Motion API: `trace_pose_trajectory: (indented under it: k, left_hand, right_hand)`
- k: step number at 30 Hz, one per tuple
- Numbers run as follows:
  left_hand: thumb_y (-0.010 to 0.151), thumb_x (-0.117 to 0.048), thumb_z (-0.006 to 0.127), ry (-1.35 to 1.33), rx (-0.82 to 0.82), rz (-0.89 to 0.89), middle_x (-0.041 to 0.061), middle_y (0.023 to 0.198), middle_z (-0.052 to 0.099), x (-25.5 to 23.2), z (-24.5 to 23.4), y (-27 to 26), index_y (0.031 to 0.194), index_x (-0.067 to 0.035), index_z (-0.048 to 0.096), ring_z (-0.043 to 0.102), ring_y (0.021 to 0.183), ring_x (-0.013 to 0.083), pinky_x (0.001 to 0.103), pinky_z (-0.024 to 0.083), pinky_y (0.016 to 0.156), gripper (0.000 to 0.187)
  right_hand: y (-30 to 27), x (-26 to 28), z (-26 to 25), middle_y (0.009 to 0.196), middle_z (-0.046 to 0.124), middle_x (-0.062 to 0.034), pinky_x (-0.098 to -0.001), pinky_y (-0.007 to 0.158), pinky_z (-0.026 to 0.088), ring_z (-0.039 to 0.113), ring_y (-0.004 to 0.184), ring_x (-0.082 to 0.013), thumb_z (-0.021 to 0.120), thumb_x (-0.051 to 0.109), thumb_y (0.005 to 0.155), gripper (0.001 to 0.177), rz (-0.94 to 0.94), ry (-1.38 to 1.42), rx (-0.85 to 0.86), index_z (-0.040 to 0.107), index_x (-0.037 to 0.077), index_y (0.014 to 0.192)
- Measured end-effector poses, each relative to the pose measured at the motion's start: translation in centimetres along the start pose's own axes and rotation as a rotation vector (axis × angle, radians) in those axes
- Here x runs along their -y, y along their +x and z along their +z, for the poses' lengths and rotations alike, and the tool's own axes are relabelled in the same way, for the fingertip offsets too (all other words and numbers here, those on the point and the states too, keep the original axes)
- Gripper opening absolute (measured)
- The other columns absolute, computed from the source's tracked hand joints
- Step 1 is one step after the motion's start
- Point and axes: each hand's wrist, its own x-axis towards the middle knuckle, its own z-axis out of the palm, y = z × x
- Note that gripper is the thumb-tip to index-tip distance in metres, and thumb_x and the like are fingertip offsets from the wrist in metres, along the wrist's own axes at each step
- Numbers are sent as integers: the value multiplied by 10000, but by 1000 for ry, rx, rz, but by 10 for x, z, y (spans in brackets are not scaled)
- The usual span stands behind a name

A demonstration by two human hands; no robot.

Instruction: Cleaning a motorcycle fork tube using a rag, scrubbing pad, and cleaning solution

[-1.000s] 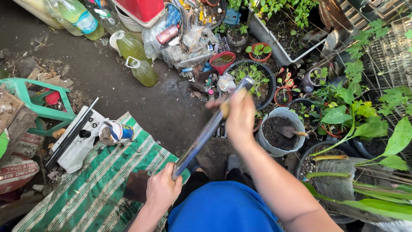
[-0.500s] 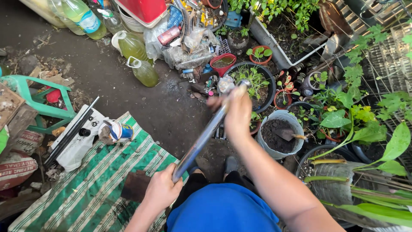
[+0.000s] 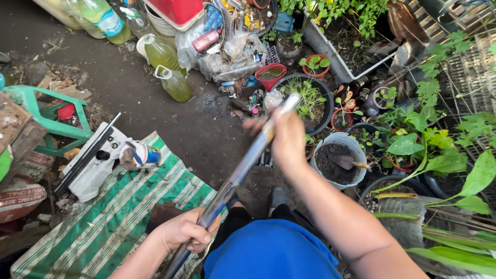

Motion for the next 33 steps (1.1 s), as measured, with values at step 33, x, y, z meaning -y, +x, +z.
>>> trace_pose_trajectory:
  k: [33]
  left_hand:
    - [842,-26,706,655,-455,22,-28,562,522,-24,17,13,669,-169,532,503,515,125,304,446,585,284]
  right_hand:
    - [97,-25,-19,744,670,-111,-410,594,640,778,698,-334,726,268,1064,261,236,416,-271,594,60,977]
